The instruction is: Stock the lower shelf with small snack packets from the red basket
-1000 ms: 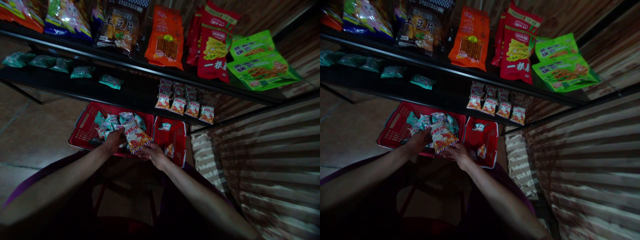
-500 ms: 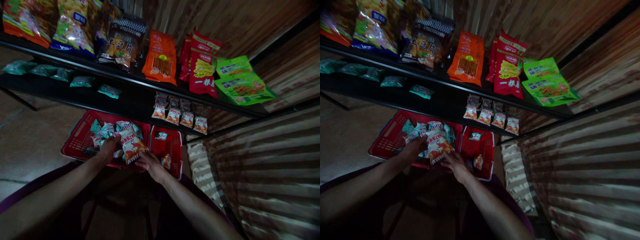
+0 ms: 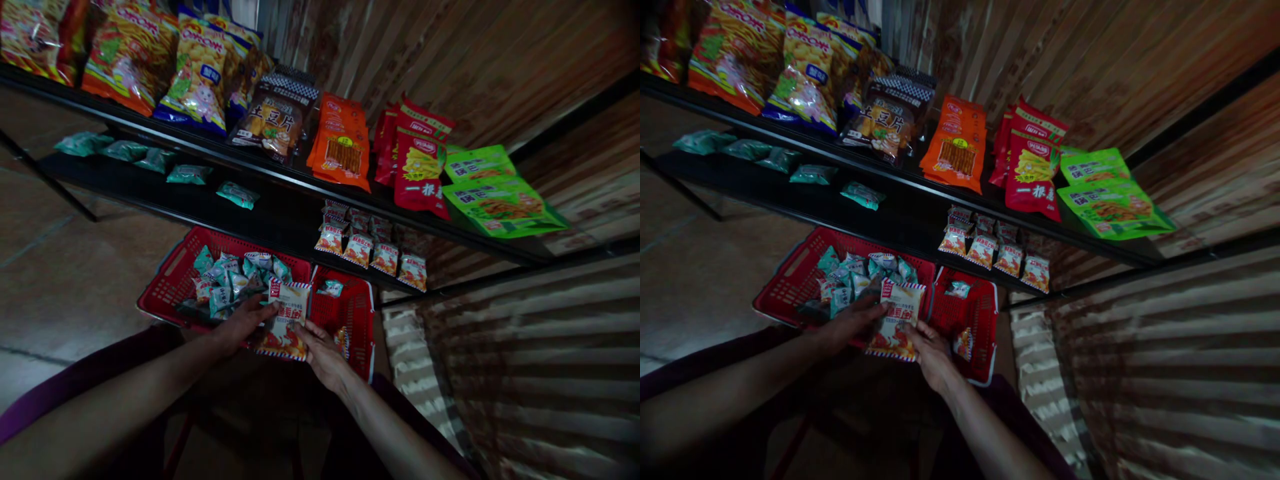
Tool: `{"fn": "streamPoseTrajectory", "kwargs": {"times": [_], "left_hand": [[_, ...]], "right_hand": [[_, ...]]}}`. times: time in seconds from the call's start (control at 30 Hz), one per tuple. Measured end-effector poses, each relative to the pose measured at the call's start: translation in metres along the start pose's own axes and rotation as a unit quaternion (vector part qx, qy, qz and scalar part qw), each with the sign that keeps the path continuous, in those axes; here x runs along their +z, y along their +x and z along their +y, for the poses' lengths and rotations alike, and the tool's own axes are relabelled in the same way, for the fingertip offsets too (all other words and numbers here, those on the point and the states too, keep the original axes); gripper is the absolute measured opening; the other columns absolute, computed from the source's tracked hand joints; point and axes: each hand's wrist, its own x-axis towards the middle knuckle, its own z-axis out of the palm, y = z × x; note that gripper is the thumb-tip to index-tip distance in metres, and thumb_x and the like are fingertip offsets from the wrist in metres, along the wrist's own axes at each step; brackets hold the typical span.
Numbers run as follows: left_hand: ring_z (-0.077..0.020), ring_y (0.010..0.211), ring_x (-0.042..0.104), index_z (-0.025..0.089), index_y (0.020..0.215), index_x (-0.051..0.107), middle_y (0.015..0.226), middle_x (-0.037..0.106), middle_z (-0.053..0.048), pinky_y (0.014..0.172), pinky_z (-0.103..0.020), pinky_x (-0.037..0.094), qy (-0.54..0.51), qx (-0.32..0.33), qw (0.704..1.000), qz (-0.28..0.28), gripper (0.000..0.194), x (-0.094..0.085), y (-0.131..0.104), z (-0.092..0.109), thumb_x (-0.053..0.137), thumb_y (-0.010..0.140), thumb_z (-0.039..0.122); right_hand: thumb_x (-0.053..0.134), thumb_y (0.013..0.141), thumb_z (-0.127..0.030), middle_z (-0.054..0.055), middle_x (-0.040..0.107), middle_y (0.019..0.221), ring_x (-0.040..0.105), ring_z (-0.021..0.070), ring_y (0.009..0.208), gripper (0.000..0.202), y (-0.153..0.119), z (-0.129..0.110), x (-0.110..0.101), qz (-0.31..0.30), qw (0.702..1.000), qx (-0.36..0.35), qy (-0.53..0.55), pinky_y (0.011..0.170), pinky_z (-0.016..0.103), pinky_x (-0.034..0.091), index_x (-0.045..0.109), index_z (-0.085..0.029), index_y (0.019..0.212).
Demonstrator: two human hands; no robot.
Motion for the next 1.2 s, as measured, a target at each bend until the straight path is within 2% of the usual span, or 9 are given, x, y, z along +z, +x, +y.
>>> {"fn": "streamPoseTrajectory", "kwargs": {"times": [0.13, 0.3, 0.4, 0.53, 0.67, 0.8, 1.0, 1.07, 1.2], "left_hand": [[-0.0223, 0.085, 0.066, 0.017, 0.094, 0.061, 0.092, 0.071, -0.006, 0.083, -0.036, 0.05, -0.024, -0.032, 0.999, -0.023, 0.045, 0.007, -0.007, -0.011, 0.077, 0.055, 0.032], [-0.0217, 0.081, 0.065, 0.016, 0.085, 0.062, 0.083, 0.07, -0.005, 0.079, -0.035, 0.049, -0.003, 0.012, 1.0, 0.015, 0.027, 0.004, 0.007, -0.028, 0.068, 0.061, 0.028], [-0.0203, 0.079, 0.064, 0.015, 0.082, 0.062, 0.082, 0.07, -0.006, 0.077, -0.033, 0.049, 0.033, 0.046, 0.997, 0.047, 0.02, -0.002, 0.022, -0.032, 0.064, 0.065, 0.024], [-0.0181, 0.078, 0.063, 0.016, 0.084, 0.061, 0.082, 0.069, -0.005, 0.074, -0.03, 0.049, 0.081, 0.061, 0.992, 0.071, 0.016, -0.008, 0.043, -0.029, 0.058, 0.07, 0.021], [-0.0163, 0.072, 0.059, 0.016, 0.074, 0.059, 0.076, 0.066, -0.004, 0.068, -0.027, 0.048, 0.189, 0.117, 0.971, 0.087, 0.009, -0.007, 0.069, -0.014, 0.056, 0.073, 0.024], [-0.0163, 0.072, 0.06, 0.015, 0.085, 0.061, 0.08, 0.067, -0.005, 0.065, -0.027, 0.048, 0.215, 0.127, 0.963, 0.098, 0.015, -0.001, 0.099, 0.003, 0.056, 0.075, 0.025], [-0.0163, 0.08, 0.062, 0.012, 0.117, 0.054, 0.096, 0.067, -0.009, 0.066, -0.025, 0.051, 0.103, 0.152, 0.975, 0.127, 0.042, 0.003, 0.151, 0.018, 0.054, 0.075, 0.013], [-0.0157, 0.082, 0.063, 0.014, 0.116, 0.055, 0.1, 0.067, -0.008, 0.065, -0.023, 0.051, 0.058, 0.161, 0.977, 0.13, 0.042, 0.005, 0.17, 0.024, 0.051, 0.075, 0.009], [-0.0154, 0.084, 0.063, 0.016, 0.11, 0.06, 0.101, 0.067, -0.006, 0.067, -0.022, 0.052, 0.022, 0.177, 0.974, 0.139, 0.038, 0.007, 0.204, 0.036, 0.051, 0.074, 0.007]], "right_hand": [[0.084, 0.053, -0.036, 0.005, 0.074, 0.082, 0.07, 0.0192, 0.074, 0.047, 0.006, -0.006, -0.002, 0.028, 0.999, -0.02, -0.002, 0.072, 0.031, 0.054, 0.066, -0.017, 0.093], [0.085, 0.053, -0.031, 0.005, 0.074, 0.085, 0.07, 0.0193, 0.08, 0.043, 0.007, -0.007, -0.001, 0.023, 1.0, -0.008, 0.017, 0.075, 0.031, 0.054, 0.066, -0.018, 0.089], [0.088, 0.046, -0.024, 0.002, 0.074, 0.084, 0.069, 0.0152, 0.078, 0.045, 0.009, -0.004, -0.002, 0.045, 0.998, 0.005, 0.037, 0.077, 0.028, 0.053, 0.065, -0.018, 0.085], [0.09, 0.039, -0.025, 0.001, 0.073, 0.078, 0.069, 0.0146, 0.071, 0.05, 0.018, -0.005, -0.007, 0.097, 0.995, -0.002, 0.018, 0.072, 0.026, 0.055, 0.065, -0.017, 0.083], [0.089, 0.041, -0.027, 0.001, 0.073, 0.076, 0.069, 0.0133, 0.07, 0.05, 0.034, -0.02, -0.009, 0.13, 0.991, -0.035, 0.016, 0.067, 0.021, 0.055, 0.066, -0.018, 0.085], [0.087, 0.047, -0.022, -0.001, 0.072, 0.073, 0.068, 0.0104, 0.065, 0.043, 0.06, -0.041, -0.008, 0.147, 0.987, -0.062, 0.026, 0.062, 0.018, 0.055, 0.067, -0.018, 0.085], [0.081, 0.058, -0.013, -0.002, 0.069, 0.066, 0.065, 0.0076, 0.059, 0.026, 0.117, -0.062, -0.005, 0.179, 0.978, -0.102, 0.044, 0.056, 0.014, 0.052, 0.065, -0.018, 0.078], [0.078, 0.061, -0.013, -0.002, 0.07, 0.069, 0.065, 0.0086, 0.062, 0.023, 0.137, -0.069, -0.003, 0.175, 0.976, -0.12, 0.05, 0.06, 0.016, 0.054, 0.064, -0.019, 0.078], [0.075, 0.067, -0.017, 0.0, 0.071, 0.08, 0.068, 0.0126, 0.075, 0.019, 0.175, -0.084, -0.001, 0.159, 0.97, -0.174, 0.055, 0.08, 0.026, 0.057, 0.061, -0.022, 0.08]]}}
